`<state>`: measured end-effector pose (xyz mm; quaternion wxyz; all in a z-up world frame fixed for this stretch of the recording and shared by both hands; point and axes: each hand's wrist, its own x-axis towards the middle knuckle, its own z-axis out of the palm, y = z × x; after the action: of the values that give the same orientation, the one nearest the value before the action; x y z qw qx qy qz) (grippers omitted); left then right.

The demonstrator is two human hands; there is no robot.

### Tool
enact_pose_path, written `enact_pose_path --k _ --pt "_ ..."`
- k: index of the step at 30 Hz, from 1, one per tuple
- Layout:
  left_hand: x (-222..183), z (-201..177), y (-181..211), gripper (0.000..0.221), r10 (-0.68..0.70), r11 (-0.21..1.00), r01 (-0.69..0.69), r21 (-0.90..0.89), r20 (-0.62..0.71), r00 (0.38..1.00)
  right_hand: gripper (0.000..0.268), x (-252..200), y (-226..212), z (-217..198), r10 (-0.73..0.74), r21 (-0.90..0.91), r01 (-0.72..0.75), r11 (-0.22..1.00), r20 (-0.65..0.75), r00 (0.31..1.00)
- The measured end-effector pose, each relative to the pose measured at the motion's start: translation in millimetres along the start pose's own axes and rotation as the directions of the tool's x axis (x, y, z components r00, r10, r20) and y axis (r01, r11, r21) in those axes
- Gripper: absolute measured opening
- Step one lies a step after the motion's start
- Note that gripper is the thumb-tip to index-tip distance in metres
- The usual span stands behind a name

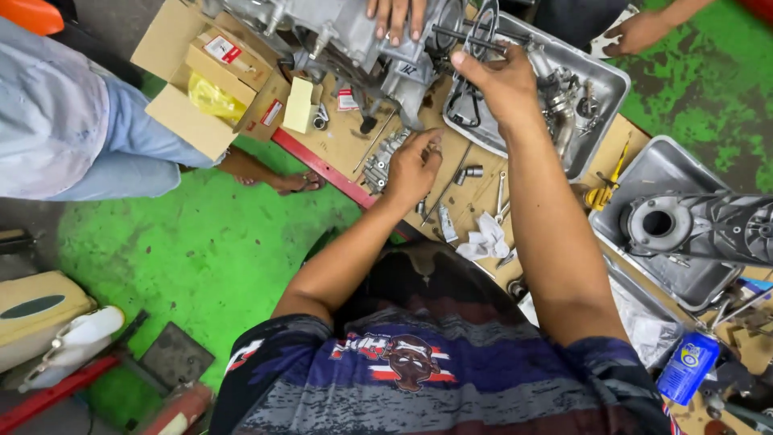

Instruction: Applying sealant to a cylinder head gasket and installing it onto a motorcycle engine block.

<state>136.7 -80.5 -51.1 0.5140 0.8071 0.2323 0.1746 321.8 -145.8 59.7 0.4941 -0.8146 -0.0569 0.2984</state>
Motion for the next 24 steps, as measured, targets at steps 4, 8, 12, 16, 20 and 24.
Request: enact_pose_path --k 4,8,12,16,20,24 --pt "-17 -10 -12 0.039 -0.01 1.0 0.01 0.02 0.009 1.0 0.112 -3 -8 -4 -0.036 -0.023 0.037 0.999 0.056 0.998" --pt "-33 -22 -17 0.041 -0.064 0.995 0.061 0.082 0.034 0.997 0.115 -3 -15 -6 -0.019 -0.086 0.025 0.996 0.065 0.998" --pt "-47 -28 -29 0.042 -0.012 0.993 0.011 0.116 0.006 1.0 0.11 -12 -28 -8 -0.024 -0.194 0.039 0.98 0.082 0.996" --pt "-57 -36 -32 0.04 -0.047 0.989 0.046 0.143 0.002 0.999 0.105 -11 -30 -13 -0.03 -0.251 0.053 0.967 0.094 0.995" --pt "-48 -34 -28 0.036 -0.082 0.99 0.079 0.114 0.024 0.996 0.091 -6 -25 -12 -0.055 -0.22 0.072 0.973 0.082 0.995" --pt "-7 -19 5 0.044 -0.289 0.943 0.32 -0.088 0.259 0.922 0.089 -7 -27 -10 -0.077 -0.276 0.09 0.957 0.058 0.995"
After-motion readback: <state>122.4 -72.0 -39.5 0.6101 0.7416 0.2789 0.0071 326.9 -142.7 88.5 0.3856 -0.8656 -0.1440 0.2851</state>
